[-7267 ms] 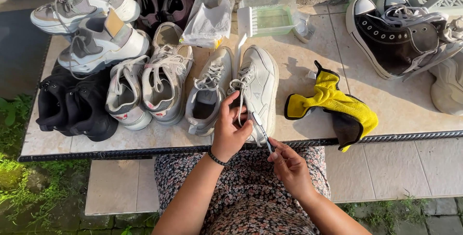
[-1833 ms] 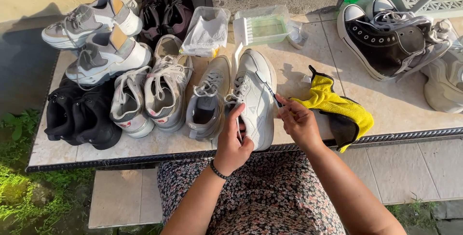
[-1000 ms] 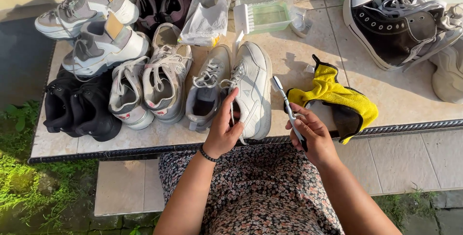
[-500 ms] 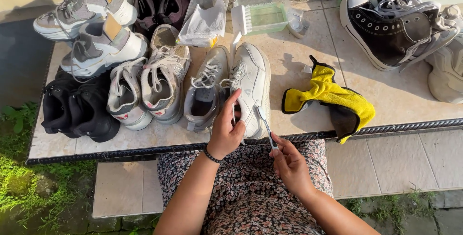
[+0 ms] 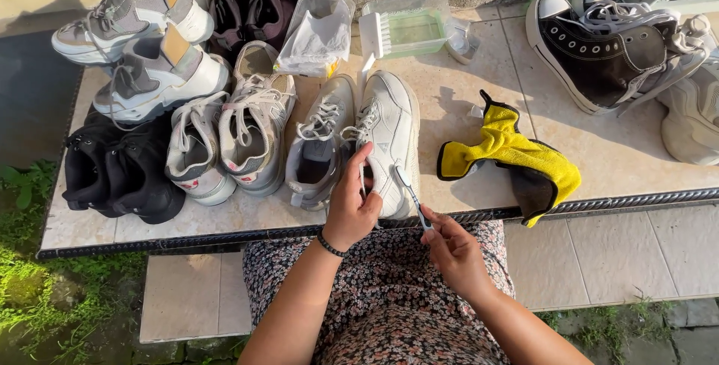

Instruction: The person is cleaning a pair of white sneakers using a yellow microfiber cloth and a small cleaning tool with a cleaning solution nearby.

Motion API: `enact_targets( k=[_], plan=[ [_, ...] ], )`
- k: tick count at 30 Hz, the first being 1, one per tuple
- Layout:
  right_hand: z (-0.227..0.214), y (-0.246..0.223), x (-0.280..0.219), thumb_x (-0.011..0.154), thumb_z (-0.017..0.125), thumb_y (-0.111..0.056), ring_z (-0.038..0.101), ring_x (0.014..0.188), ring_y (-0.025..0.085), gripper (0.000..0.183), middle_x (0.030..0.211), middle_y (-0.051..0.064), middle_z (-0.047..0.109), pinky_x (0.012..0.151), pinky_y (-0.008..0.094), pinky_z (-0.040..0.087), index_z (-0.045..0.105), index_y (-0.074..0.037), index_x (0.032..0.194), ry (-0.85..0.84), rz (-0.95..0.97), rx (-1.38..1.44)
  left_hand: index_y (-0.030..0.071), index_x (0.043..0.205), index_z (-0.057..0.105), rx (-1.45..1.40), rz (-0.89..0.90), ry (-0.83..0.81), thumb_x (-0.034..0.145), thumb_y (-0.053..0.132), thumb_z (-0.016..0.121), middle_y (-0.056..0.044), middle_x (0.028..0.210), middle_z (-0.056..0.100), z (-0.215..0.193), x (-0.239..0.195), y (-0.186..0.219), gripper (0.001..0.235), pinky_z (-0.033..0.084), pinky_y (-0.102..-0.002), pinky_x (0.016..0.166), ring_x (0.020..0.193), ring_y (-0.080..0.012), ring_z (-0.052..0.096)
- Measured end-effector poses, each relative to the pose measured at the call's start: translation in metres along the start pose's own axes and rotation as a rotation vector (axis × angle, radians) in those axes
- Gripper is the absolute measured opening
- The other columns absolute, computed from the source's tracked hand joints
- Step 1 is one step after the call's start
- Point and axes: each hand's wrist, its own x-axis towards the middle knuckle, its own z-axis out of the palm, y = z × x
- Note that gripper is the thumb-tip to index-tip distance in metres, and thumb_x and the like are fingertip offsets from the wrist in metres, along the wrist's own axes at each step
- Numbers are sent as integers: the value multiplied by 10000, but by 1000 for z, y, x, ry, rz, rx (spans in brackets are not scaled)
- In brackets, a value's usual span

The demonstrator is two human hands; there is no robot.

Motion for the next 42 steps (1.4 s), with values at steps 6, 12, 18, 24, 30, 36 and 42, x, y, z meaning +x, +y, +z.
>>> enact_targets(
  k=[6,12,18,24,30,36,42],
  plan=[
    [-14,11,112,991,520,42,530,447,83,453,781,101,632,432,223,448,605,-47,1427,-2,-197,-39,83,1522,438,47,6,12,718,25,504,-391,1275,581,6,-4,-1,809,587,-551,790,1000,-518,672],
    [-6,-14,46,960,532,22,541,406,100,437,732,119,661,393,225,460,652,-54,1374,-1,-62,-38,89,1523,432,56,-2,10,720,39,508,-385,1276,580,10,0,-7,809,573,-551,830,1010,-511,671],
    [-16,-8,57,971,544,13,537,405,105,390,731,117,660,377,235,455,672,-31,1337,28,-80,-56,95,1524,426,93,-4,-3,721,43,514,-375,1285,579,8,-3,-12,810,565,-569,852,1034,-518,657],
    [-22,-14,110,988,513,64,533,427,122,438,780,136,594,444,236,474,602,1,1411,-27,-137,-50,100,1532,402,121,21,-35,735,50,496,-376,1266,583,12,-1,-2,804,584,-563,797,976,-493,686],
    [-18,-23,45,958,545,20,574,415,114,425,748,122,660,392,241,484,647,-27,1368,-20,-56,-92,79,1527,390,135,51,-42,740,45,488,-377,1245,592,12,2,5,794,596,-552,757,936,-480,701],
    [-25,-12,130,993,489,59,533,449,104,443,789,119,588,431,222,461,588,2,1420,-53,-195,-149,73,1541,366,168,94,-77,755,57,476,-371,1333,552,15,0,16,794,573,-558,823,1039,-519,658],
    [-13,-29,65,972,516,23,552,418,112,433,758,129,646,383,246,467,626,-12,1389,-33,-95,-112,85,1549,352,176,70,-67,738,70,478,-356,1360,547,17,0,0,820,568,-545,852,1067,-503,657]
  ],
)
